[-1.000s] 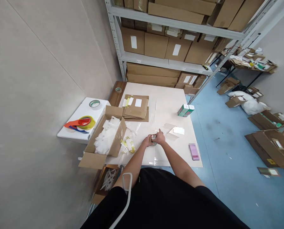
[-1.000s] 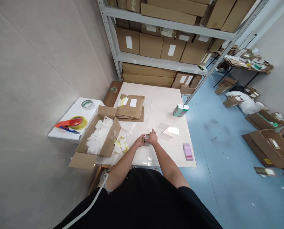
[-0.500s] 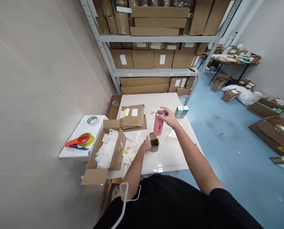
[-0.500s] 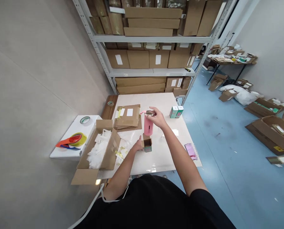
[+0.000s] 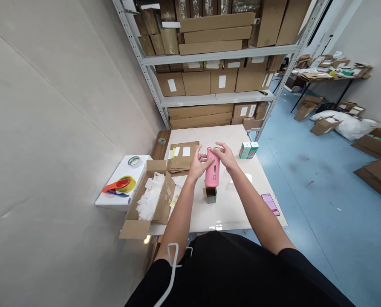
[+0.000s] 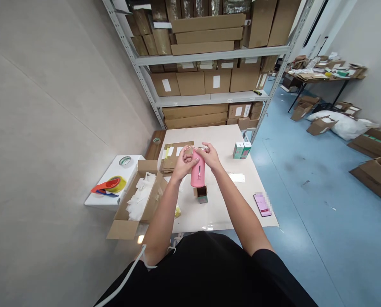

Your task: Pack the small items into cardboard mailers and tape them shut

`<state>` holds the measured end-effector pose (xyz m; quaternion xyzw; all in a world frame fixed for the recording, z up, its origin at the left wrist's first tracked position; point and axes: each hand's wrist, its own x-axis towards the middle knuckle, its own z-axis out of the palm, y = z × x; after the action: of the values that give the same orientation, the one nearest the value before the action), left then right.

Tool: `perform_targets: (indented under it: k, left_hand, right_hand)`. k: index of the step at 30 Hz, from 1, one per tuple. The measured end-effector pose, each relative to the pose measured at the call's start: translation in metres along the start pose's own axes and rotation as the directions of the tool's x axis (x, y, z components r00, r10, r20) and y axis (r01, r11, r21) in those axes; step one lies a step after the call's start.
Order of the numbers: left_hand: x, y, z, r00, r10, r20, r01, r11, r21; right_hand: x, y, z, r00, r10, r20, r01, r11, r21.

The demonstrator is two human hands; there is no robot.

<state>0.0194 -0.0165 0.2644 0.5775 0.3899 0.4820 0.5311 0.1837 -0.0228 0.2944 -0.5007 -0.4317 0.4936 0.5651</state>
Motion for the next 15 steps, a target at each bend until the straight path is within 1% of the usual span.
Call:
perform_targets:
  k: [3, 5, 9, 10, 12, 15]
  left_hand:
    - [-0.001, 0.0, 0.005, 0.999, -0.032, -0.02, 0.033, 0.999, 0.031]
    - [-0.001, -0.001, 0.006, 0.998, -0.034, -0.046, 0.036, 0.998, 0.055]
    - [0.003, 0.004, 0.006, 0.985, 0.005, -0.172, 0.009, 0.997, 0.079]
    - [0.004, 0.007, 0.005, 0.978, 0.021, -0.208, -0.004, 0.997, 0.083]
    - [0.006, 0.013, 0.005, 0.968, 0.04, -0.248, -0.024, 0.997, 0.069]
    - [0.005, 0.018, 0.006, 0.975, -0.007, -0.222, 0.002, 1.0, -0.021]
  right_hand:
    - [-0.002, 0.007, -0.002, 1.0, -0.001, 0.004, 0.001, 1.0, -0.01]
    - [-0.005, 0.013, -0.006, 1.0, 0.007, 0.015, -0.006, 1.0, -0.007]
    - [-0.016, 0.03, -0.02, 0.996, 0.091, 0.025, -0.09, 0.995, -0.031]
    - [-0.02, 0.035, -0.024, 0.992, 0.115, 0.051, -0.113, 0.993, -0.037]
    - [-0.029, 0.045, -0.028, 0.981, 0.133, 0.144, -0.132, 0.991, -0.017]
    - [-0.04, 0.055, -0.029, 0.952, 0.082, 0.296, -0.115, 0.989, 0.094]
